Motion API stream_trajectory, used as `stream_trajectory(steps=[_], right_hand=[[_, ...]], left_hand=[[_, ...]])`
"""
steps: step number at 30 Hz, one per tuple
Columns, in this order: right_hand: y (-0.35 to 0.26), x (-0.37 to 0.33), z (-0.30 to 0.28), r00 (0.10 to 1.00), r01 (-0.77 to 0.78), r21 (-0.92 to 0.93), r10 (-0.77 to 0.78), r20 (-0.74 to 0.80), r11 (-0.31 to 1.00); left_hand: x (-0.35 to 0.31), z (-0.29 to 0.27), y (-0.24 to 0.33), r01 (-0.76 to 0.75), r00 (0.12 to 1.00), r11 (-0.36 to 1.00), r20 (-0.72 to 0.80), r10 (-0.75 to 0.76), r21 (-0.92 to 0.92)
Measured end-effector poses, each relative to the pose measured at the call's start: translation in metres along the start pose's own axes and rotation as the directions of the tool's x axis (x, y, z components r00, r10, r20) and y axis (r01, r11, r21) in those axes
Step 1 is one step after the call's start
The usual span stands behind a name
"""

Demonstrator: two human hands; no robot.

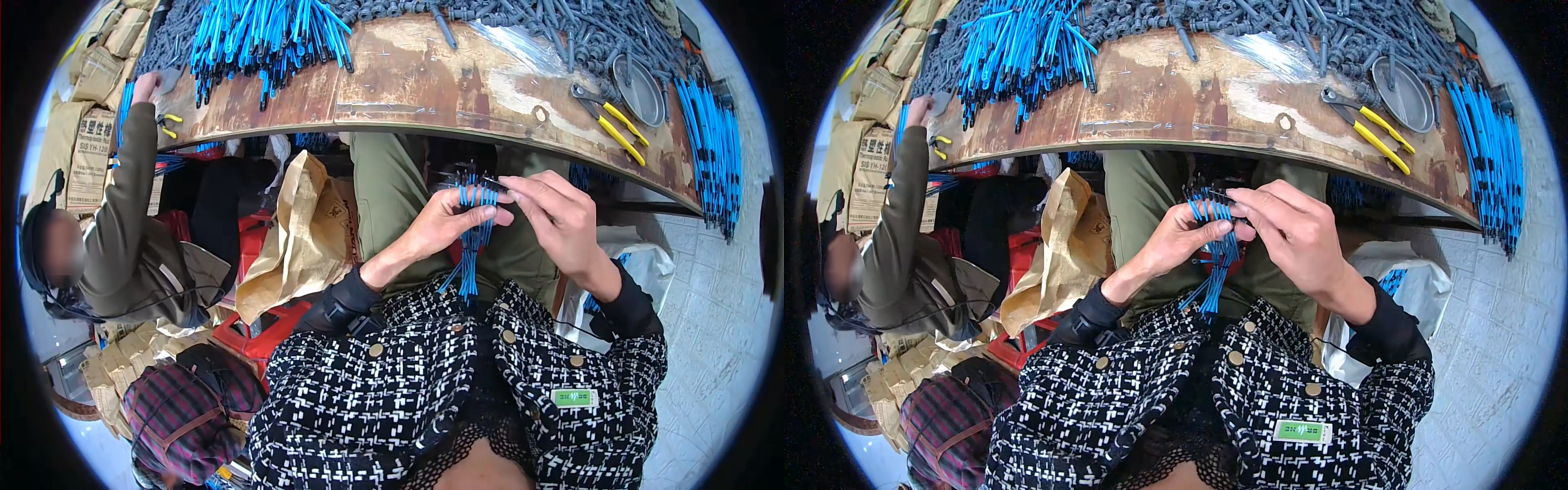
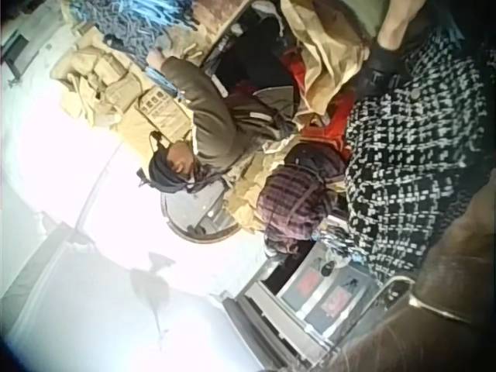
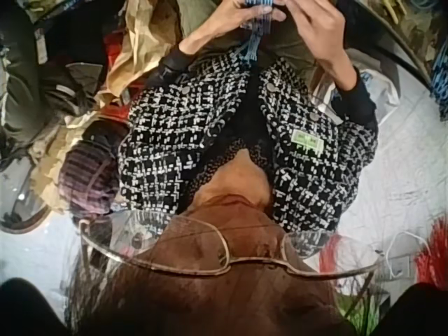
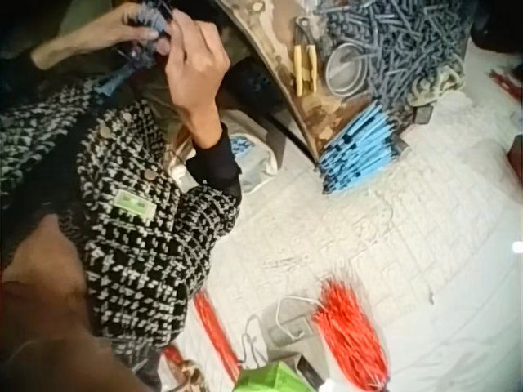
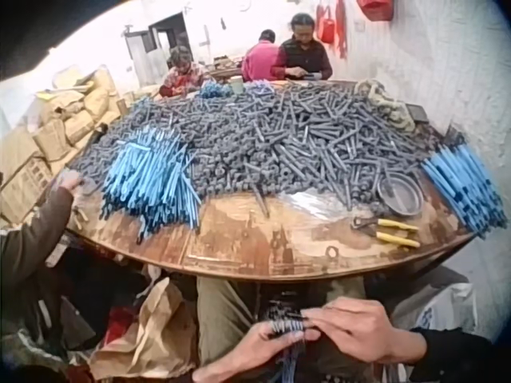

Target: The person inserts blue plastic rods into a grey circular mop head base, then uses yellow-handled pliers to trim the rods flush with the base. The person repeats this process with additional rods and bases, placing finished units into a white sack.

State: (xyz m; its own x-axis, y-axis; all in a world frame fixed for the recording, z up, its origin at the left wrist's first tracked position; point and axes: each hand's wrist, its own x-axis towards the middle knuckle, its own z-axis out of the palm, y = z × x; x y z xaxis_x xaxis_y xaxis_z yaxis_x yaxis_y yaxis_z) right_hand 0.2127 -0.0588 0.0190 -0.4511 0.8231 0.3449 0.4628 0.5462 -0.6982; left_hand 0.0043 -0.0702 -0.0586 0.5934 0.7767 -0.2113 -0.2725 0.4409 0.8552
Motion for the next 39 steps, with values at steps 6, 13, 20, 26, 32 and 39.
stream_trajectory(steps=[6,13,20,26,32,39], right_hand=[[0.0,0.003,0.003,0.974,0.207,-0.301,-0.226,-0.027,0.931],[-0.002,0.007,-0.001,0.965,0.233,-0.414,-0.262,-0.014,0.88],[-0.005,0.013,-0.001,0.946,0.311,-0.373,-0.324,0.03,0.874],[-0.001,0.014,0.002,0.97,0.24,-0.233,-0.243,0.019,0.942],[0.001,0.017,0.001,0.957,0.288,-0.263,-0.288,0.041,0.921],[0.002,0.023,-0.001,0.954,0.299,-0.205,-0.293,0.061,0.932]], left_hand=[[0.001,-0.002,0.003,-0.011,1.0,1.0,0.029,0.01,0.021],[0.003,-0.005,0.001,-0.043,0.998,0.999,0.051,0.042,0.008],[-0.001,-0.01,0.009,-0.045,0.997,0.991,0.063,0.037,0.125],[0.001,-0.013,0.006,-0.048,0.992,0.999,0.118,0.046,0.018],[0.001,-0.015,0.008,-0.056,0.989,0.997,0.143,0.049,0.05],[0.0,-0.021,0.017,-0.041,0.979,0.996,0.2,0.025,0.08]])
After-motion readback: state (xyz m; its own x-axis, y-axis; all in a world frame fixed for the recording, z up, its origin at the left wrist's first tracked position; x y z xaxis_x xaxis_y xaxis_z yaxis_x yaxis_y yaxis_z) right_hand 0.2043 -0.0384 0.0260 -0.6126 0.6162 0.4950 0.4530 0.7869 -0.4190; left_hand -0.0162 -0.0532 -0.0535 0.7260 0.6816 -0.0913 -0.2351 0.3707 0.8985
